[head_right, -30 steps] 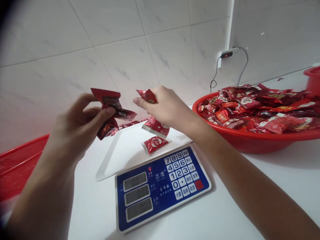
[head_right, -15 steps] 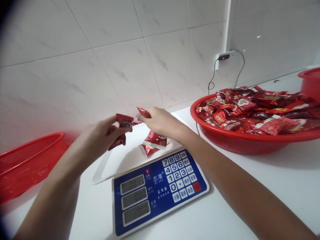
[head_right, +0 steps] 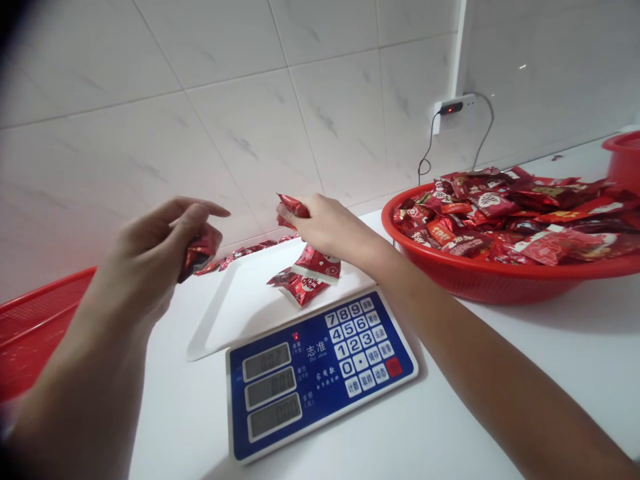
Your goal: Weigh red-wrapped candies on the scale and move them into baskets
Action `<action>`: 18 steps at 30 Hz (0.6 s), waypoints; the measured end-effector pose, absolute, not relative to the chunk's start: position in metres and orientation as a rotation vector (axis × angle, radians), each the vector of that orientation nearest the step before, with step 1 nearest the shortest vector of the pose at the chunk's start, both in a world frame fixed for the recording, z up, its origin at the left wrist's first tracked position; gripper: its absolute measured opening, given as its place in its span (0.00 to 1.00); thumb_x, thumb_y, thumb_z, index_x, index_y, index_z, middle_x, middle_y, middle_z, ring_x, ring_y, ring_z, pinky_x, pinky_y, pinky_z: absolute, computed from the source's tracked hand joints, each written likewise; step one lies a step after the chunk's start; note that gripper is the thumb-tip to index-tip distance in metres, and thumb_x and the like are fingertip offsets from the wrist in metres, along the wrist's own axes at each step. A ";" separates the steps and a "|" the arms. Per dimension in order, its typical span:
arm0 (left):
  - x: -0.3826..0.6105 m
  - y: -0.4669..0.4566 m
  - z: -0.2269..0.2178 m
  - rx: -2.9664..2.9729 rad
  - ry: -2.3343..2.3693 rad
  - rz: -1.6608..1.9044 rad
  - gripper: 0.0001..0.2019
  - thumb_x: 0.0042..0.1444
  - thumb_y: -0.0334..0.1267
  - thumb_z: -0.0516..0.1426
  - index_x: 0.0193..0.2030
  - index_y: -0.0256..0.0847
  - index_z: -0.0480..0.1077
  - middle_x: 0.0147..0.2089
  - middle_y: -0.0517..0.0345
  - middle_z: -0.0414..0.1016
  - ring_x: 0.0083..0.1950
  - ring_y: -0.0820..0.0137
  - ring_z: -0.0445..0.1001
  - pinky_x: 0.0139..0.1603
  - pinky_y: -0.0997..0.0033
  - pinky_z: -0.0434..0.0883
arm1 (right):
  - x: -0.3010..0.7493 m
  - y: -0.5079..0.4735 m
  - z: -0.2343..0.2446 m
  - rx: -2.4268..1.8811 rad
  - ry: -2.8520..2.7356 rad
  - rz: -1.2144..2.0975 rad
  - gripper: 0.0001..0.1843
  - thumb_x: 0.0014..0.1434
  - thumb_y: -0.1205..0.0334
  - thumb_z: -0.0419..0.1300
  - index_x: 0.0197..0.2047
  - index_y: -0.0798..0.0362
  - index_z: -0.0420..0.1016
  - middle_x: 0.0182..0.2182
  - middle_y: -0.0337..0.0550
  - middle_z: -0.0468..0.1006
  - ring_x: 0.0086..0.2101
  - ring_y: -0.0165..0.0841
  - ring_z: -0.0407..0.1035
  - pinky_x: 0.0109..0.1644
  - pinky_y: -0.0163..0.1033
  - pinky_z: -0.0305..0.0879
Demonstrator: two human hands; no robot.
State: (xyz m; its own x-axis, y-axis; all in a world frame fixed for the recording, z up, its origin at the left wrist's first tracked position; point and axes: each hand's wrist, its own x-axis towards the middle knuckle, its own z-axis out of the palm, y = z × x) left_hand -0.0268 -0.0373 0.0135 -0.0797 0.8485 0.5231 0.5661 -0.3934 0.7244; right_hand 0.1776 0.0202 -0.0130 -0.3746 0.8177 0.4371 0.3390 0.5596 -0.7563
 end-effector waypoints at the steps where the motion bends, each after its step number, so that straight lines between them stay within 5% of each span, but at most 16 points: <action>1: -0.026 -0.037 0.013 1.909 1.538 1.503 0.12 0.61 0.52 0.58 0.36 0.48 0.75 0.20 0.63 0.62 0.20 0.73 0.55 0.19 0.71 0.49 | 0.178 0.019 -0.013 -0.933 -1.952 0.720 0.18 0.69 0.49 0.54 0.40 0.54 0.78 0.32 0.43 0.78 0.33 0.32 0.68 0.39 0.37 0.59; 18: -0.019 -0.037 0.006 2.068 1.626 1.349 0.12 0.64 0.49 0.56 0.34 0.47 0.73 0.22 0.64 0.68 0.19 0.74 0.59 0.18 0.71 0.53 | 0.180 0.015 -0.009 -1.056 -2.070 0.665 0.20 0.70 0.48 0.51 0.38 0.54 0.75 0.29 0.40 0.75 0.28 0.29 0.64 0.34 0.37 0.53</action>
